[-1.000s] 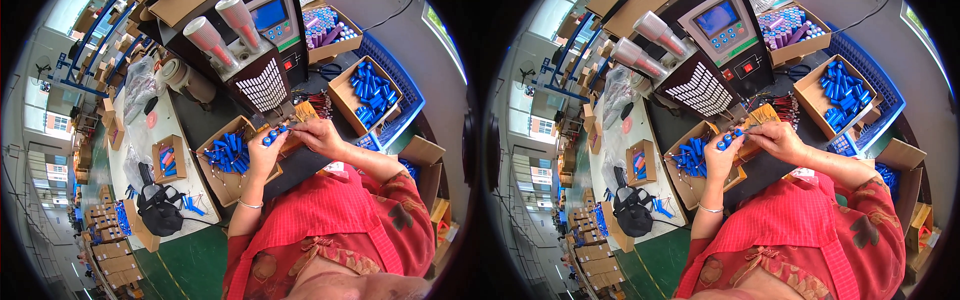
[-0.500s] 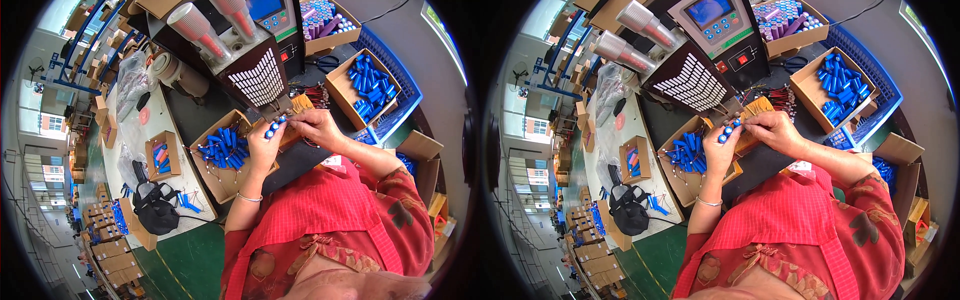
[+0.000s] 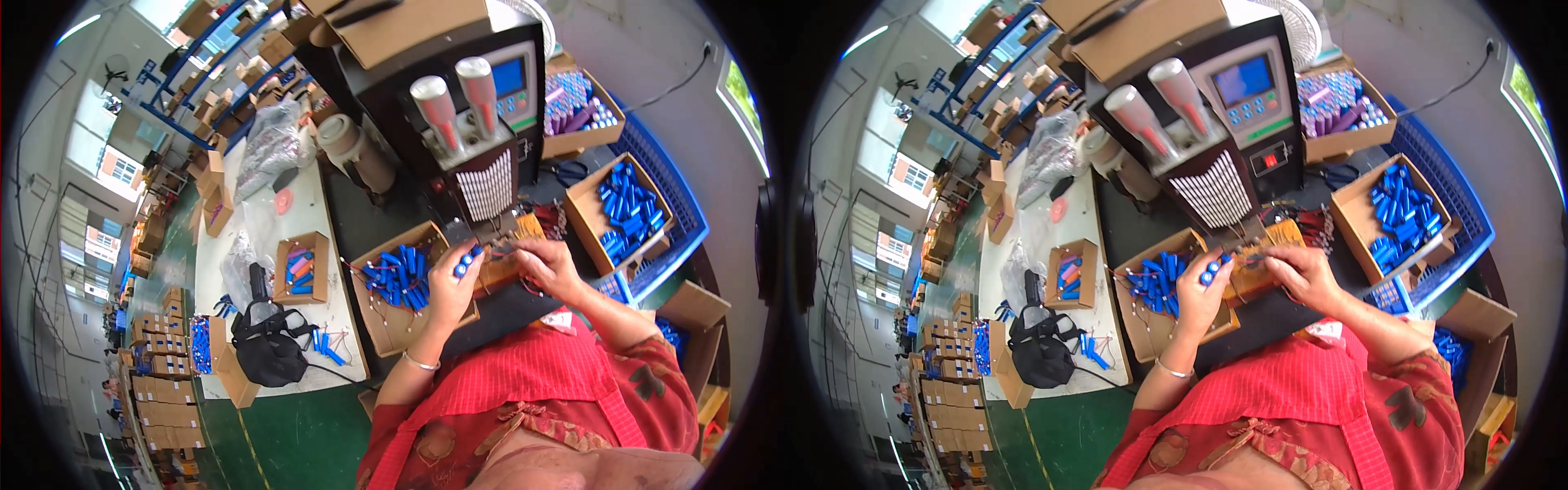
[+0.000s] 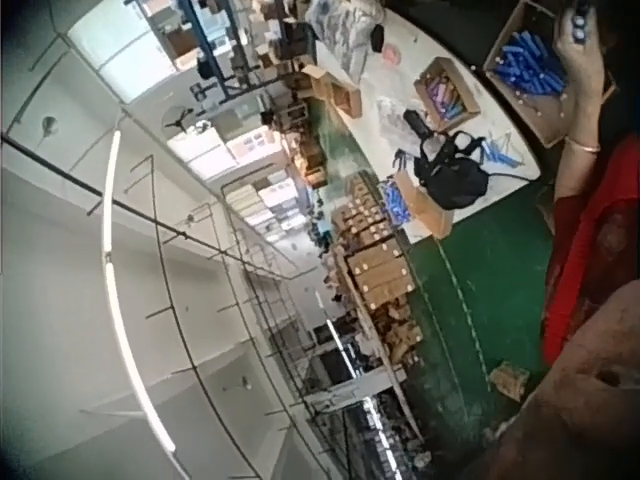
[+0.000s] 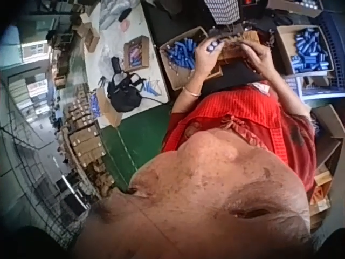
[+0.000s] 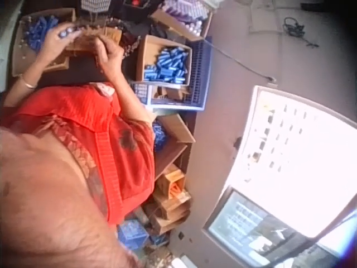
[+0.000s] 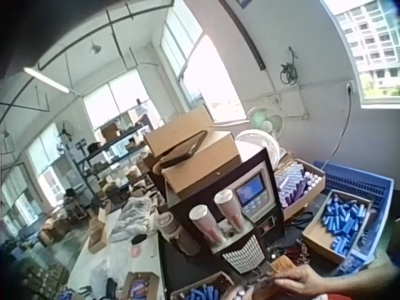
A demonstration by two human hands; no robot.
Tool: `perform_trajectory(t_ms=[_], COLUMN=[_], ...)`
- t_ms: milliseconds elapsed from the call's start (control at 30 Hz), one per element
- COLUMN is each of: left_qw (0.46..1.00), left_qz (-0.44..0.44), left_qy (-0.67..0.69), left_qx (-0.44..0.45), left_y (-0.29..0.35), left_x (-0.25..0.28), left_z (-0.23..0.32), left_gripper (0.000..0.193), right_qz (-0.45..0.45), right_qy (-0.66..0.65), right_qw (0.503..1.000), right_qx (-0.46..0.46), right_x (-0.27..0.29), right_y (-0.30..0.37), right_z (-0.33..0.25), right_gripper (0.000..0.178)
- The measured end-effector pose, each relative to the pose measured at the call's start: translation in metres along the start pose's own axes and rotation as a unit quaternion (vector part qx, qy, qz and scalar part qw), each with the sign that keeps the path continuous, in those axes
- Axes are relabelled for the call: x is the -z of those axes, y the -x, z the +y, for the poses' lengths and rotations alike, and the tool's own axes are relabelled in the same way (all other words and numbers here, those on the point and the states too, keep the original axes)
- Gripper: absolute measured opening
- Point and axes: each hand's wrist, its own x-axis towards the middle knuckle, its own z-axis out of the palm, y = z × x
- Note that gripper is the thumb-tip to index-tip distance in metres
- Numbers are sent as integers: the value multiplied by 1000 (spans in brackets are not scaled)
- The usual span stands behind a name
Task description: The person assembles battery packs by gathering battery cells, attaching wire connectors to the terminals, welding them with a spot welder, and placing the assembled packs into a box.
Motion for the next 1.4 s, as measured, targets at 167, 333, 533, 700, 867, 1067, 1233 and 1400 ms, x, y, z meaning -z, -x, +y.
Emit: perform_trajectory(t_ms=[167,333,533,700,867,1067,1233,1400], left_qw=[983,975,956,961,963,961,958,953], left_qz=[119,96,2,-3,-33,-62,-92,-118], left_qy=[-137,89,143,137,142,151,155,154], left_qx=[-17,180,258,241,226,225,222,233], left_y=[6,18,28,32,30,28,31,33], left_x=[69,104,107,110,111,105,104,104], left_z=[-28,-58,-76,-75,-81,-81,-76,-76], left_gripper=[32,28,26,24,24,24,25,24], right_qz=[-24,14,59,81,102,140,167,171], right_qy=[41,32,21,33,49,62,53,71], right_qw=[997,999,998,996,993,987,983,980], right_qx=[58,42,6,24,31,41,49,72], right_x=[2,-1,-8,-14,-17,-21,-23,-25], right_y=[0,-7,-8,-2,-3,-5,0,1], right_z=[2,-2,4,5,6,5,16,17], right_gripper=[13,12,14,17,16,13,12,11])
